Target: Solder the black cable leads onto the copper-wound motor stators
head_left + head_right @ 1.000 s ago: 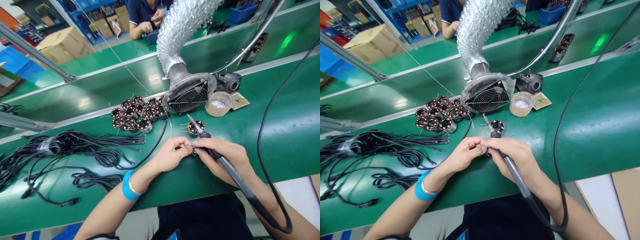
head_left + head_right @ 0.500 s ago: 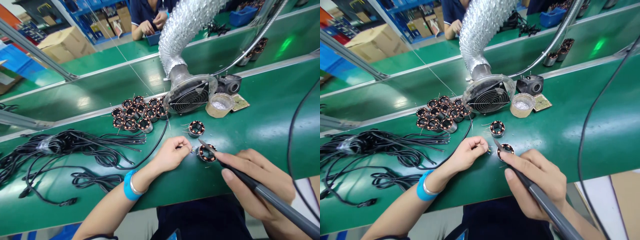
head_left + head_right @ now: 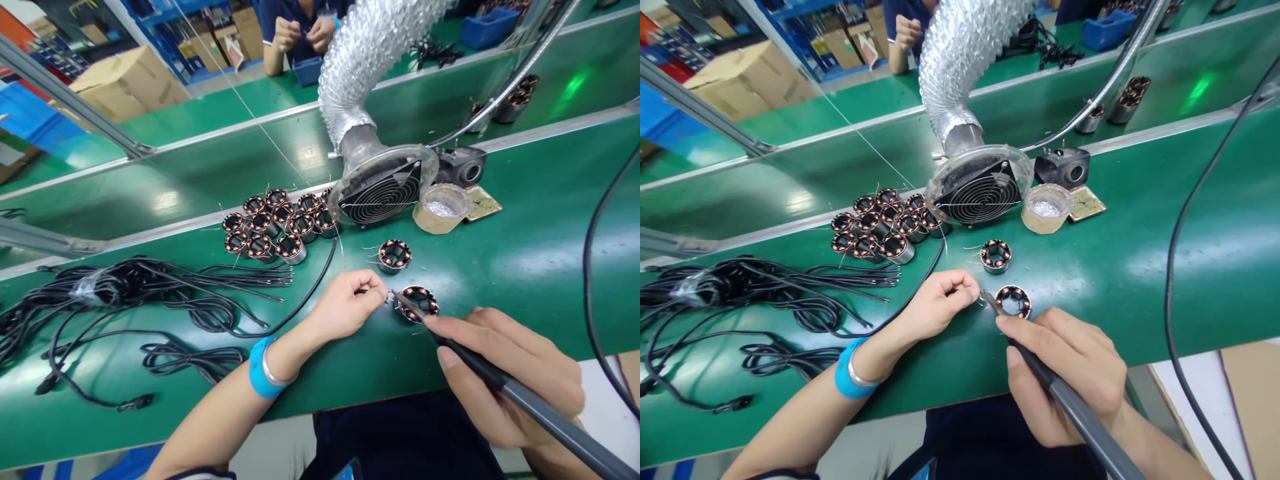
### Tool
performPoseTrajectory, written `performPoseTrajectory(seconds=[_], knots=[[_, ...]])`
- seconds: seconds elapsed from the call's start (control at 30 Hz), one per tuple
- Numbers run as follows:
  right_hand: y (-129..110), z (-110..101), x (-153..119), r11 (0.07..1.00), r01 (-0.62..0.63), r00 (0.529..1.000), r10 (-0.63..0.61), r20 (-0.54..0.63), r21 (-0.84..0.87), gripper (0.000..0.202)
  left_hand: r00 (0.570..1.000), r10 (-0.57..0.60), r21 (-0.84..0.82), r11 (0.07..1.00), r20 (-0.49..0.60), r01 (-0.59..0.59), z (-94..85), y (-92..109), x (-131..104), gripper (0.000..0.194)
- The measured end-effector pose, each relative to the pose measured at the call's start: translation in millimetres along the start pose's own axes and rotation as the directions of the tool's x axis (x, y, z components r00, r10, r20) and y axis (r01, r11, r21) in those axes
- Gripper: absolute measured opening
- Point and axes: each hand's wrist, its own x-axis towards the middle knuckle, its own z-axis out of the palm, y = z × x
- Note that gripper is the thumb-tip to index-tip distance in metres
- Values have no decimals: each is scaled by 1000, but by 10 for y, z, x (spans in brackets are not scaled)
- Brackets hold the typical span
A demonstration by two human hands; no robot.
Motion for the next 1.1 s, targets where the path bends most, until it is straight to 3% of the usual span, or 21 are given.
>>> performPoseTrajectory(seconds=[0.3, 1.1], knots=[[-50, -96, 43, 998, -42, 999, 42, -5, -56, 40, 1000, 1, -14, 1000, -4, -1, -3, -3, 3, 18], [-24, -91, 27, 999, -44, 999, 43, -26, -6, 39, 1000, -3, -52, 999, 11, 3, -8, 5, 17, 16]])
